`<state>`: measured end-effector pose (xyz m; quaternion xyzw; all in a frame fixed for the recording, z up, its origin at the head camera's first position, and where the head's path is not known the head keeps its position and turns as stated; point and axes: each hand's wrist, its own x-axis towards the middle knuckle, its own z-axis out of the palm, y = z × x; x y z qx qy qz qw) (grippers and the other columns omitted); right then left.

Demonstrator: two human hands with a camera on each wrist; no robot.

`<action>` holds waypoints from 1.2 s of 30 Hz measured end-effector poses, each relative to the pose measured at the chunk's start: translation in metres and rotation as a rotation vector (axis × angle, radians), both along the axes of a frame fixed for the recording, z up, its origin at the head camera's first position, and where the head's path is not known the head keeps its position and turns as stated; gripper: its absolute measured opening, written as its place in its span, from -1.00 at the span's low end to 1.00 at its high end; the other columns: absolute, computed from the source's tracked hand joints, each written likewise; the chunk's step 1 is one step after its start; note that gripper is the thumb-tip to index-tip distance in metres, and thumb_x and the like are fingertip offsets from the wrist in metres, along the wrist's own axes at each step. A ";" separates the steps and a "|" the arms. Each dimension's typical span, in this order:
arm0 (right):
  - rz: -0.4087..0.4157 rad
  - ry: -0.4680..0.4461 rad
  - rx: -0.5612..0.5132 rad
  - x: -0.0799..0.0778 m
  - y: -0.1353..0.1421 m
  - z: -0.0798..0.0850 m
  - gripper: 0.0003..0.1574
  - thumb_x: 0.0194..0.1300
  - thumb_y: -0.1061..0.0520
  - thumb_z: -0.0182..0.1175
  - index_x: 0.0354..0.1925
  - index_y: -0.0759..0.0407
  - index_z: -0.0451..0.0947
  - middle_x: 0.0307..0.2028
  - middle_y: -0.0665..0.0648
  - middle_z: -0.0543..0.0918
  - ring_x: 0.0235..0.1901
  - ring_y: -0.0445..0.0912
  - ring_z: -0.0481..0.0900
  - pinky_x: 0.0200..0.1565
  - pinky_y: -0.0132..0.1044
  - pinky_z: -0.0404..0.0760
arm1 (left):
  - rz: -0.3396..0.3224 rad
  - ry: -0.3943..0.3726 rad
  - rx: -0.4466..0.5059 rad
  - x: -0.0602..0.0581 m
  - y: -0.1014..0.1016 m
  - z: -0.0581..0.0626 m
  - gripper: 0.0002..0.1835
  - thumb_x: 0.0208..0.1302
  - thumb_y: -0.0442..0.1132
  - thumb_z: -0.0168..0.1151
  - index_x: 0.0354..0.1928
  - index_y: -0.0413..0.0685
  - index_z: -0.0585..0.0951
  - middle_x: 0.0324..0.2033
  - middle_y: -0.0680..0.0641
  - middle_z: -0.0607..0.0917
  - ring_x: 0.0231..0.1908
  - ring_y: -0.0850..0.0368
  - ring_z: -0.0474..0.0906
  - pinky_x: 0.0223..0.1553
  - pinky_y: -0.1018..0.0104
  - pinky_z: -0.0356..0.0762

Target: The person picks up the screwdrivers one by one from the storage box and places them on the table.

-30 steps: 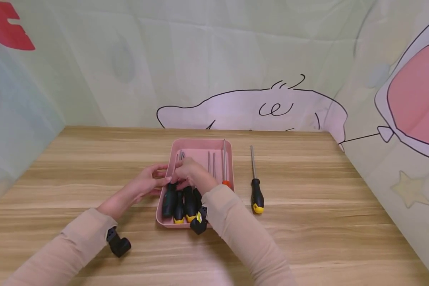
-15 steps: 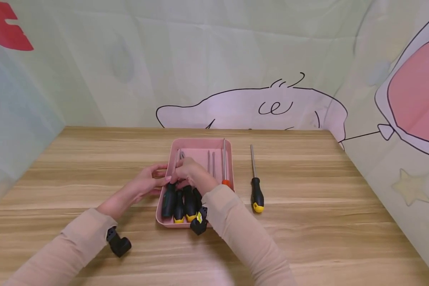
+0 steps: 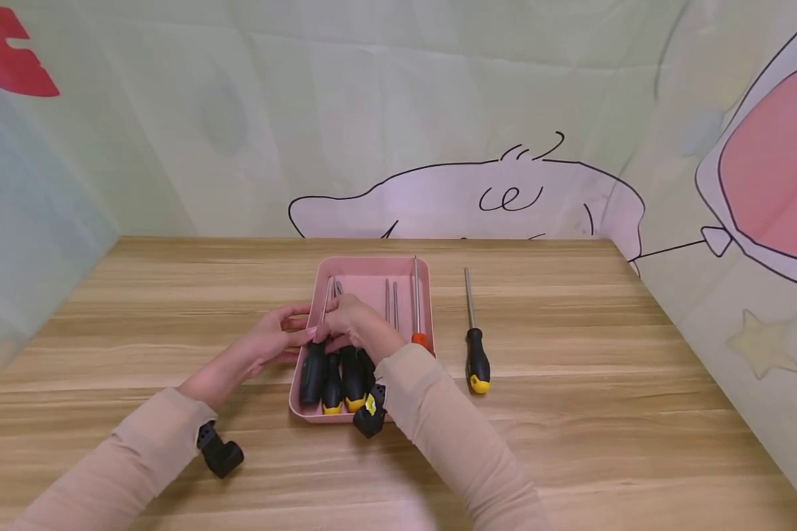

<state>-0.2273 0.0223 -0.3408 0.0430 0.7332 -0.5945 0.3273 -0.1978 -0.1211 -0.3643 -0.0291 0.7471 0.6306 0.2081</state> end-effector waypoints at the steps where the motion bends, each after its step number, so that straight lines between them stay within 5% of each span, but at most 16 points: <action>1: 0.001 -0.002 0.000 0.000 0.000 0.000 -0.24 0.03 0.58 0.17 0.20 0.35 0.20 -0.30 0.24 0.44 -0.41 -0.01 0.53 -0.16 -0.05 0.60 | 0.003 -0.001 0.002 0.000 0.000 0.000 -0.41 0.34 -0.39 0.05 0.36 -0.28 0.12 0.20 -0.40 0.29 -0.06 -0.06 0.48 -0.14 0.10 0.57; 16: 0.009 0.040 0.015 -0.001 -0.001 0.001 -0.26 0.03 0.59 0.15 0.16 0.36 0.14 -0.35 0.23 0.41 -0.46 0.00 0.52 -0.18 -0.03 0.61 | 0.012 0.006 0.029 0.000 0.001 0.000 -0.42 0.34 -0.41 0.03 0.35 -0.29 0.12 0.20 -0.41 0.30 -0.04 -0.06 0.47 -0.13 0.10 0.57; 36: -0.064 0.084 0.017 0.000 0.010 0.004 -0.15 0.11 0.50 0.15 0.34 0.34 0.08 -0.14 0.34 0.49 -0.48 -0.01 0.60 -0.29 -0.17 0.65 | -0.006 -0.005 0.010 0.003 0.000 0.002 -0.41 0.35 -0.38 0.04 0.36 -0.27 0.11 0.20 -0.39 0.30 -0.13 0.02 0.49 -0.19 0.17 0.58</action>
